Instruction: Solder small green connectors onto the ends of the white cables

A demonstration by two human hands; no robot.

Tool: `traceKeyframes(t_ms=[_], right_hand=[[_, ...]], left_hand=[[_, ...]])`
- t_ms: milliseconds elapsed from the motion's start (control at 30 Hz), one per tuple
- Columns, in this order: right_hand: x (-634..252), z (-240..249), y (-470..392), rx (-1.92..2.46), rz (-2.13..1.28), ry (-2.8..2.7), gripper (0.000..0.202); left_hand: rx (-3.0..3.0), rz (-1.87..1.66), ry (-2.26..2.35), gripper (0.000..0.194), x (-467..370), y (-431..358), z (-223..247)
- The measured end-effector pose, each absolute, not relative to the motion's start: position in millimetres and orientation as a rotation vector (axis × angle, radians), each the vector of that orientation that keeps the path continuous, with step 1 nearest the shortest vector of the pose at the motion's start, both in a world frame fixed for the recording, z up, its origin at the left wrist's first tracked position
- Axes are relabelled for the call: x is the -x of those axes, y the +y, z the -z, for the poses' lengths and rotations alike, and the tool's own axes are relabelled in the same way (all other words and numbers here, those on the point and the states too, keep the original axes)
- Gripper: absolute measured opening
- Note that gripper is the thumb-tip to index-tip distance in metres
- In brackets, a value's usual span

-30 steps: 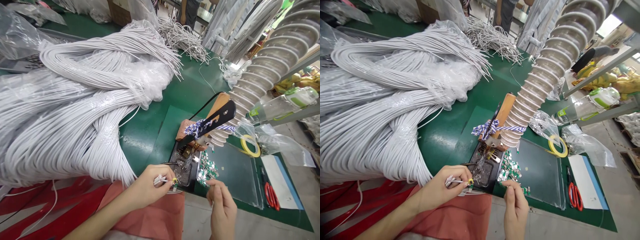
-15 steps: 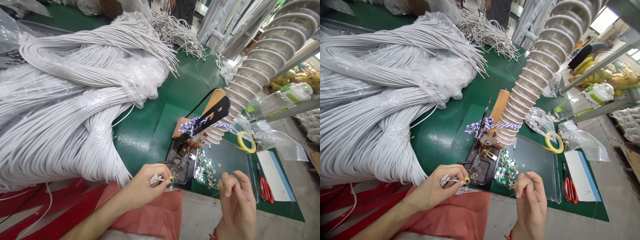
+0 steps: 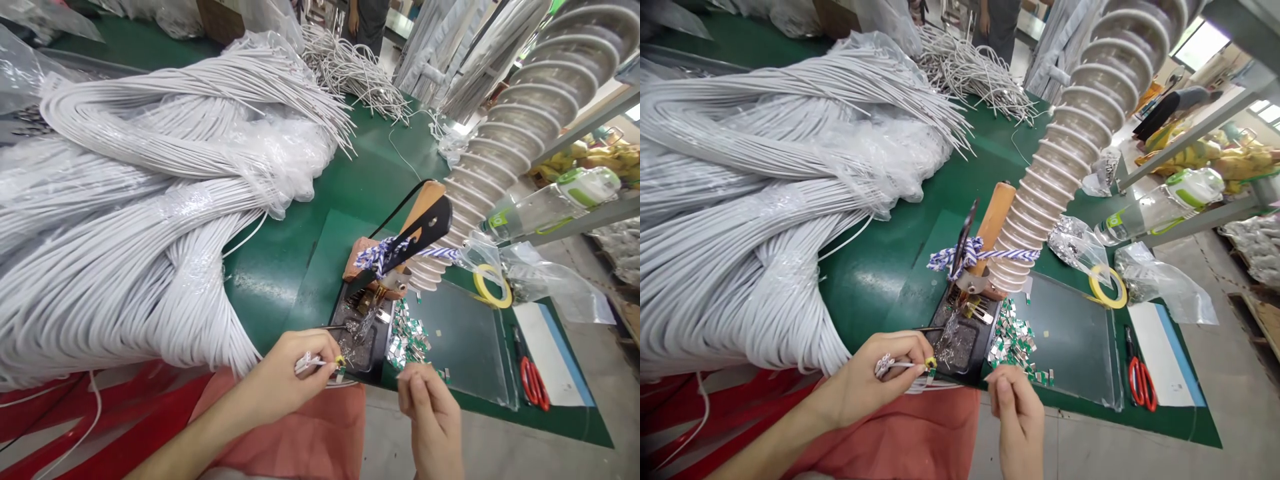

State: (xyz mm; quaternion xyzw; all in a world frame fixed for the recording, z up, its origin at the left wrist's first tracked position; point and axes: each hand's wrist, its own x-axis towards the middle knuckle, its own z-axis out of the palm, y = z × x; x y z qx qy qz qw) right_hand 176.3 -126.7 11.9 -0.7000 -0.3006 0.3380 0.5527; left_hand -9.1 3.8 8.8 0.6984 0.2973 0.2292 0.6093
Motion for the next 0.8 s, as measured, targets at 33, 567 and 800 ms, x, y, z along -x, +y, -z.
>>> traceKeyframes(t_ms=[33, 567, 800], right_hand=[[-169.6, -11.7, -126.3, 1.684, -0.805, -0.712, 0.029], [-123.0, 7.6, -97.4, 1.507, -0.747, -0.79, 0.015], [-123.7, 15.7, -96.5, 1.48, -0.702, -0.772, 0.013]], left_hand=[[-1.617, -0.531, 0.685, 0.018, 9.0, 3.8, -9.7], [-1.625, -0.502, 0.711, 0.017, 0.1, 11.9, -21.4], [-1.587, -0.533, 0.724, 0.016, -3.4, 14.2, -24.6]])
